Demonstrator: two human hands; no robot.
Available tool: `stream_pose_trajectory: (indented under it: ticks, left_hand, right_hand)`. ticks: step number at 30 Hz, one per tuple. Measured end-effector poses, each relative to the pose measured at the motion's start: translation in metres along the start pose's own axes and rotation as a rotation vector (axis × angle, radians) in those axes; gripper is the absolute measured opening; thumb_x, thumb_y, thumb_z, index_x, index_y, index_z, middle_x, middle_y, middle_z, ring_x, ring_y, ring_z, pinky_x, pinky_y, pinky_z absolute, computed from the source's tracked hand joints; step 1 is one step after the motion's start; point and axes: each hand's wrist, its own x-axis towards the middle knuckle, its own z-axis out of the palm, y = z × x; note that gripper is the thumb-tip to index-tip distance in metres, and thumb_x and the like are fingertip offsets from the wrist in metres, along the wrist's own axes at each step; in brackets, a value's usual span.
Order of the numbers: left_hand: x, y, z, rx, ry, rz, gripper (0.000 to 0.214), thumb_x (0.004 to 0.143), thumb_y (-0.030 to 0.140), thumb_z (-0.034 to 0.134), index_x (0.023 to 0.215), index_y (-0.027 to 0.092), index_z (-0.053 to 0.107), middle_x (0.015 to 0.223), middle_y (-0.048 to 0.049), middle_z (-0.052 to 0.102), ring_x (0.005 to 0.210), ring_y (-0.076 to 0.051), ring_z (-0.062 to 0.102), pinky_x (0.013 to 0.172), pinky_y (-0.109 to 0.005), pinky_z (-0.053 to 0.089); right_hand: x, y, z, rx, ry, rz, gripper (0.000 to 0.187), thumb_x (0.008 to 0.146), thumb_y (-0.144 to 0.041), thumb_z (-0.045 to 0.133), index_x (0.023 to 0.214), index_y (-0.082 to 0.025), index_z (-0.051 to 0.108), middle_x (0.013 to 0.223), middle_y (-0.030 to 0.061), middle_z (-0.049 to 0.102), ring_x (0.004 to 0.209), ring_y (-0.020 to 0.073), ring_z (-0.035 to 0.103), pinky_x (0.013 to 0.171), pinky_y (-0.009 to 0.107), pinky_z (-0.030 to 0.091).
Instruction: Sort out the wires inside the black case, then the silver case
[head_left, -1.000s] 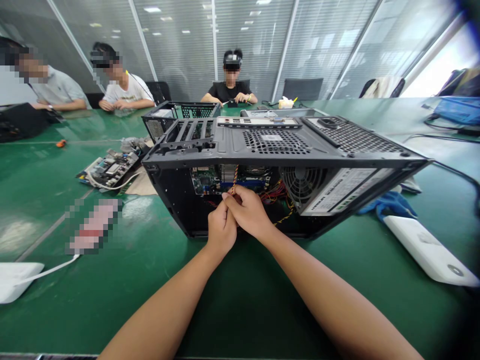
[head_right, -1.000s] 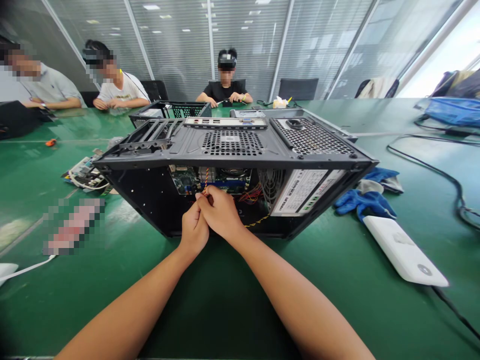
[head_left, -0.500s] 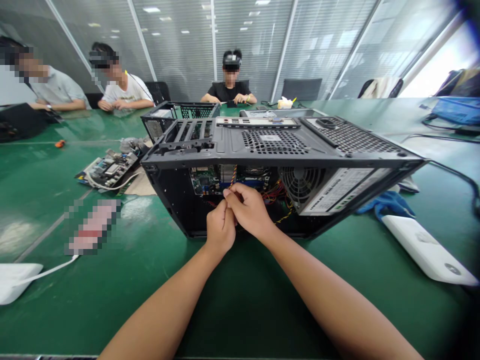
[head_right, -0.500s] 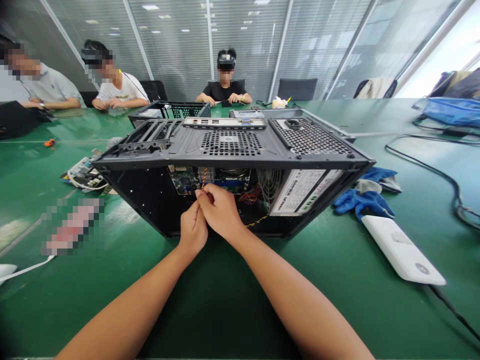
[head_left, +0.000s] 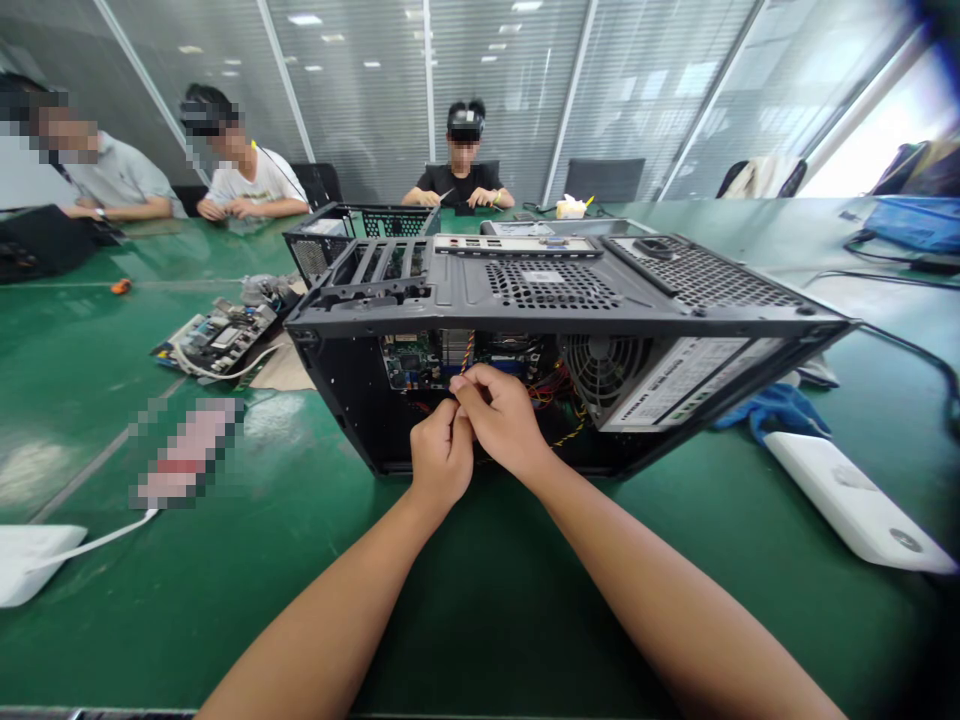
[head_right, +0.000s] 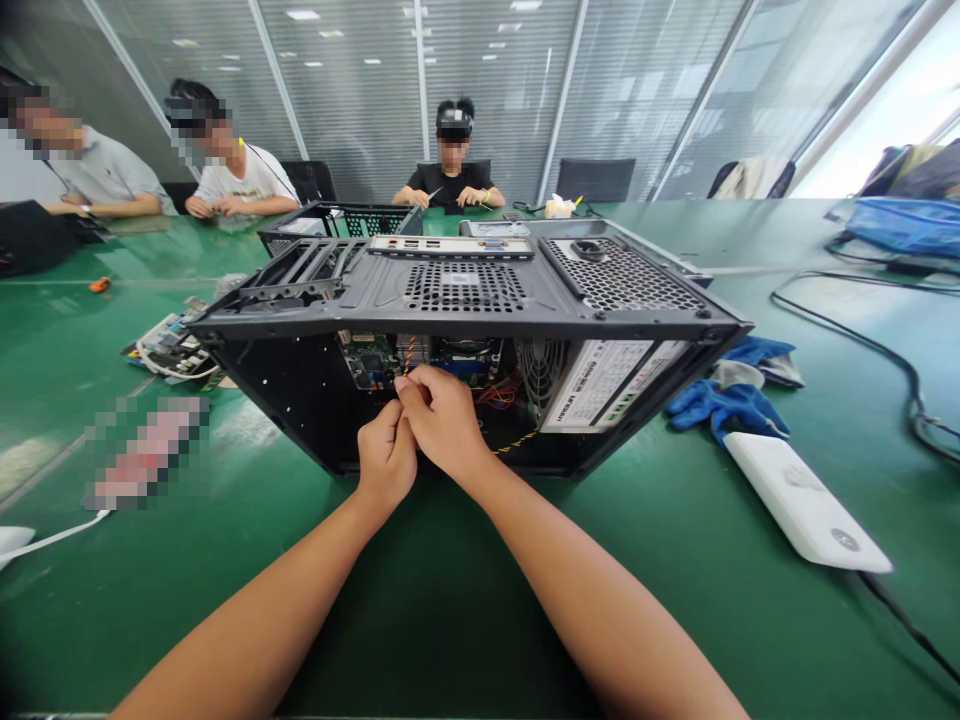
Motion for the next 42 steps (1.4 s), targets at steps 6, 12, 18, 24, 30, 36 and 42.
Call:
stream_pose_trajectory:
  ticks: [6, 12, 18, 24, 30, 36, 42]
  left_hand:
    - [-0.0001, 0.0013, -0.0007, 0.007, 0.026, -0.034, 0.02, 0.094, 0.025, 0.048, 0.077, 0.018, 0.056, 0.066, 0.0023, 0.058, 0.058, -0.01, 0.051, 0.058, -0.023, 0.038]
    - [0.0013, 0.0039, 0.0004, -0.102, 0.088, -0.067, 0.012, 0.092, 0.028, 0.055, 0.085, 0.018, 0.057, 0.074, 0.0002, 0.062, 0.064, -0.011, 0.057, 0.063, -0.024, 0.046]
    - [0.0016, 0.0039, 0.0021, -0.129, 0.13, -0.056, 0.01, 0.091, 0.027, 0.057, 0.087, 0.018, 0.056, 0.077, -0.0002, 0.061, 0.065, -0.011, 0.056, 0.063, -0.023, 0.046]
    - [0.0017, 0.0041, 0.0012, -0.109, 0.12, -0.07, 0.012, 0.093, 0.027, 0.053, 0.087, 0.017, 0.057, 0.077, -0.0011, 0.063, 0.068, -0.012, 0.058, 0.067, -0.025, 0.046]
    - [0.0014, 0.0036, 0.0002, -0.068, 0.116, -0.07, 0.016, 0.095, 0.029, 0.051, 0.087, 0.018, 0.057, 0.077, -0.0013, 0.064, 0.068, -0.013, 0.058, 0.067, -0.025, 0.046]
    - [0.001, 0.0003, 0.0009, -0.058, 0.104, -0.078, 0.018, 0.096, 0.031, 0.049, 0.089, 0.018, 0.058, 0.079, -0.0022, 0.065, 0.07, -0.014, 0.06, 0.069, -0.026, 0.047]
    - [0.0006, -0.0016, 0.0006, -0.008, 0.097, -0.056, 0.023, 0.098, 0.032, 0.045, 0.089, 0.017, 0.059, 0.075, -0.0015, 0.063, 0.067, -0.013, 0.057, 0.066, -0.026, 0.044]
  right_hand:
    - [0.0002, -0.0006, -0.0004, 0.001, -0.004, 0.009, 0.03, 0.09, -0.03, 0.052, 0.062, -0.021, 0.047, 0.059, -0.003, 0.048, 0.059, 0.0127, 0.045, 0.059, 0.029, 0.034]
    - [0.0005, -0.001, -0.0013, -0.013, 0.002, 0.024, 0.03, 0.09, -0.029, 0.053, 0.061, -0.021, 0.046, 0.058, -0.0034, 0.045, 0.058, 0.0123, 0.043, 0.058, 0.028, 0.033]
    - [0.0003, -0.0011, -0.0004, -0.003, -0.001, 0.016, 0.03, 0.09, -0.029, 0.053, 0.061, -0.021, 0.047, 0.059, -0.0033, 0.046, 0.058, 0.0123, 0.044, 0.059, 0.028, 0.033]
    - [0.0007, 0.0006, -0.0009, 0.004, 0.0, 0.009, 0.03, 0.09, -0.029, 0.053, 0.062, -0.021, 0.048, 0.059, -0.0031, 0.047, 0.059, 0.0124, 0.044, 0.058, 0.028, 0.033]
    - [-0.0002, 0.0005, -0.0003, 0.002, -0.016, 0.019, 0.029, 0.09, -0.029, 0.053, 0.063, -0.021, 0.05, 0.06, -0.0026, 0.05, 0.059, 0.0129, 0.046, 0.058, 0.028, 0.034]
    - [0.0003, 0.0006, -0.0001, -0.007, -0.032, 0.016, 0.03, 0.09, -0.029, 0.052, 0.062, -0.021, 0.051, 0.06, -0.002, 0.051, 0.06, 0.0132, 0.048, 0.059, 0.028, 0.035]
    - [0.0003, 0.0023, 0.0002, 0.002, -0.032, 0.021, 0.027, 0.09, -0.029, 0.052, 0.064, -0.021, 0.053, 0.062, -0.0016, 0.054, 0.061, 0.0133, 0.049, 0.06, 0.028, 0.037]
